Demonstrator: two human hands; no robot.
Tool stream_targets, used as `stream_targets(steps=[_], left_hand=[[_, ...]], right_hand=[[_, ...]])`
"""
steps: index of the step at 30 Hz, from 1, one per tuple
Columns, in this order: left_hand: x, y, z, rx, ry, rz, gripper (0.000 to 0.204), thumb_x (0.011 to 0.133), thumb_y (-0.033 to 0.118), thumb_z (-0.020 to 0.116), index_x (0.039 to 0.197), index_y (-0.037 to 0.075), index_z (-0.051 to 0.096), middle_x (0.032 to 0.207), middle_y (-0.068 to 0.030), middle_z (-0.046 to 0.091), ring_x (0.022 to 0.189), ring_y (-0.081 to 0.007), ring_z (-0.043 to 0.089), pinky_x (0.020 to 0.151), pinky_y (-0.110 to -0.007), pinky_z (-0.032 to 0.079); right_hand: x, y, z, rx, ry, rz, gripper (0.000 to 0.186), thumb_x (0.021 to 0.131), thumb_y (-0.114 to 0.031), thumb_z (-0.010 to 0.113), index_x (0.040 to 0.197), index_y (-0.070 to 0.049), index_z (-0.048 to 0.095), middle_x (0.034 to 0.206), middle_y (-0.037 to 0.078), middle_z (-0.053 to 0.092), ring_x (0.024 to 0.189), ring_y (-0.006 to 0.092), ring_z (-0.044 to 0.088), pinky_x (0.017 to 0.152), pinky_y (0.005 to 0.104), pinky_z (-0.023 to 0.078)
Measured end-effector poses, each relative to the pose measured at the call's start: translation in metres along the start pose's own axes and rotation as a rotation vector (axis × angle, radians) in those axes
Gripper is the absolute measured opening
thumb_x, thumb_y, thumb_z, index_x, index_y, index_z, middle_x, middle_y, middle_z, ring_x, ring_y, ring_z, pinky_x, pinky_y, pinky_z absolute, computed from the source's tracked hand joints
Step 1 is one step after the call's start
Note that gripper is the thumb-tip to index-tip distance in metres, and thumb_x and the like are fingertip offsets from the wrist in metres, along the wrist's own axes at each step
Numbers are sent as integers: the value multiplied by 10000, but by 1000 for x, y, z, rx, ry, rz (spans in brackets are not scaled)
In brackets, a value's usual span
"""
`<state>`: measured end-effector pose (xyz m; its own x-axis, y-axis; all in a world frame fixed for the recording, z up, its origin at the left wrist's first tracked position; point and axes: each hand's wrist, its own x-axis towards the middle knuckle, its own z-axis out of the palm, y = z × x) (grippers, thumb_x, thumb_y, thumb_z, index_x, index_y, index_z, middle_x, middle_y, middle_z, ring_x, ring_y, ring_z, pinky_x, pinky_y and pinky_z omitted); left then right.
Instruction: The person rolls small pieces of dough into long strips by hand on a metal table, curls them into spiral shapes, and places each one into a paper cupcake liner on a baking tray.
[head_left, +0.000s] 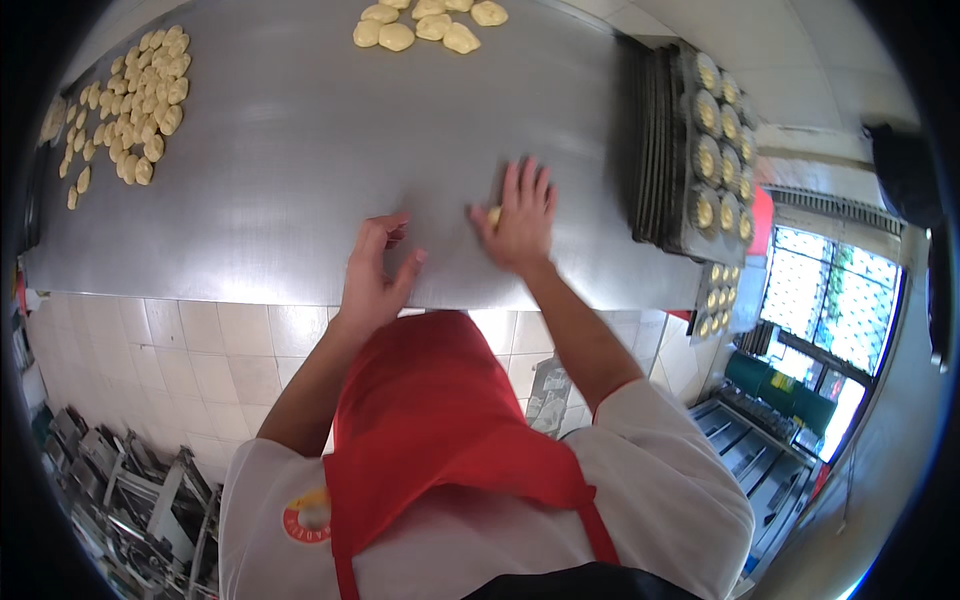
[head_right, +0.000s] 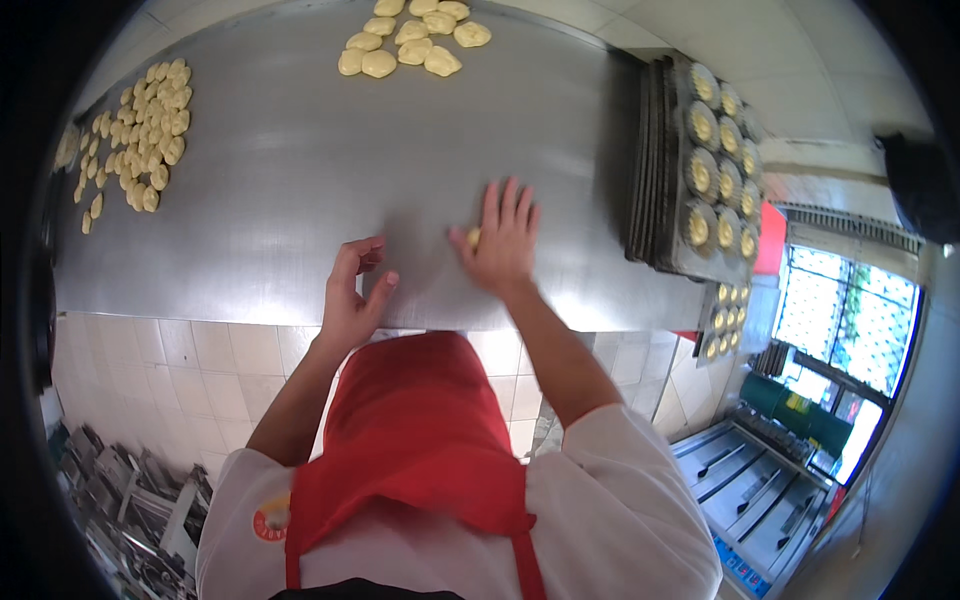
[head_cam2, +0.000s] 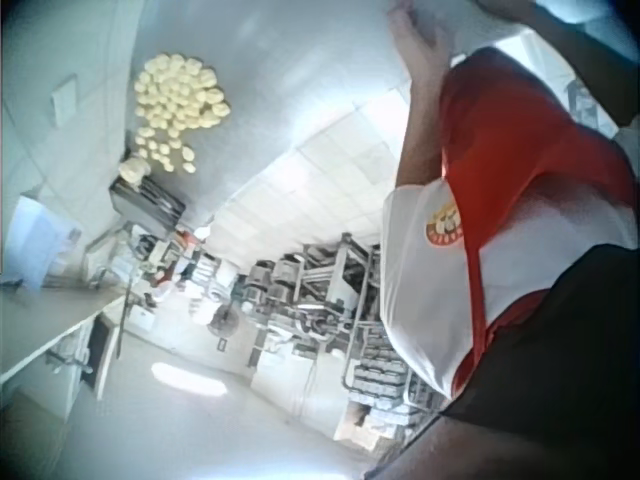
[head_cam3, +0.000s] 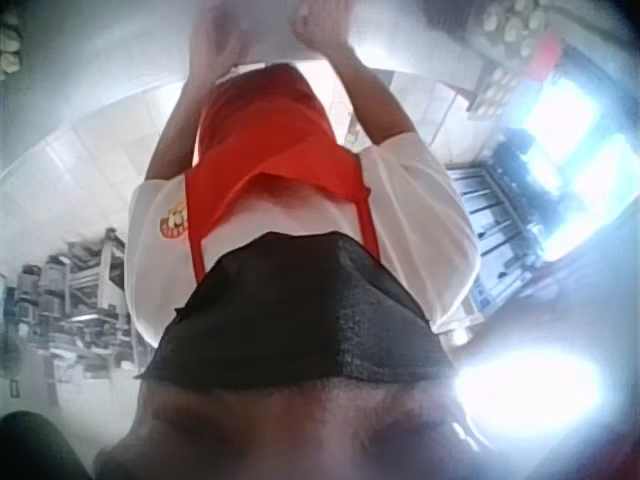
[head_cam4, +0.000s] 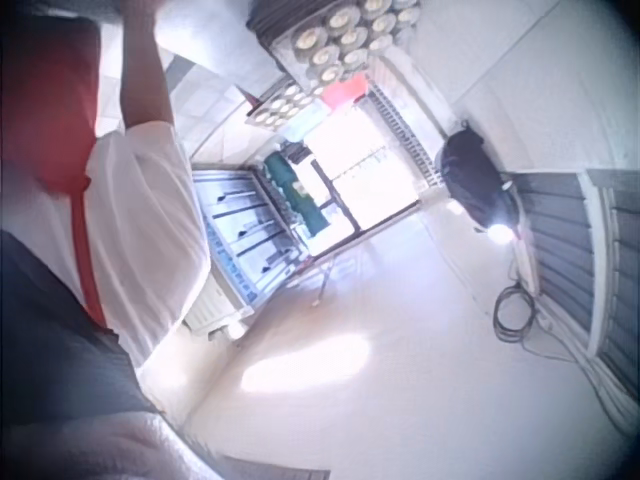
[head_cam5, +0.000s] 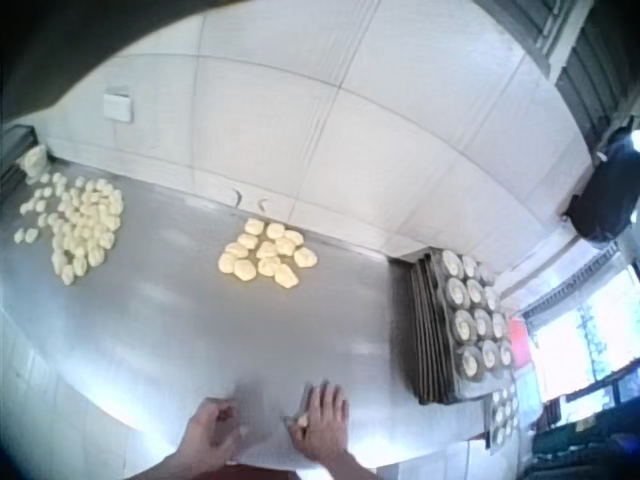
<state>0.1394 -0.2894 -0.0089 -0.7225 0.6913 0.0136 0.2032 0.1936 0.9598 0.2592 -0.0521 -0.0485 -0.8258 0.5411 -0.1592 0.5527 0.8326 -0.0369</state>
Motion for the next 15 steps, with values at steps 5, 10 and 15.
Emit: stream_targets(steps=[5,10,15], left_hand=[[33,0,56,-62,40,170,511,955,81,736,1430,-7,570,1327,-188,636,1235,-321,632,1087,-427,487],[30,32,137,-132,-218,333,626,961,151,716,1533,7,506,1589,-246,494,1498,-421,441,1233,-502,348],[5,7,193,287,-351,128,801,1040,460,557,1681,45,314,1760,-269,208,1624,-531,123,1299,-654,88]], right_hand=[[155,42,-23,131,202,192,1043,1043,-726,414,1707,24,123,1780,275,95,1651,457,55,1326,587,59],[22,43,47,54,220,-86,1037,1022,-710,459,1688,43,202,1758,280,204,1643,478,108,1314,591,158],[-96,15,24,259,-192,-18,817,1099,-562,389,1735,-103,160,1797,220,98,1649,477,70,1312,626,89]])
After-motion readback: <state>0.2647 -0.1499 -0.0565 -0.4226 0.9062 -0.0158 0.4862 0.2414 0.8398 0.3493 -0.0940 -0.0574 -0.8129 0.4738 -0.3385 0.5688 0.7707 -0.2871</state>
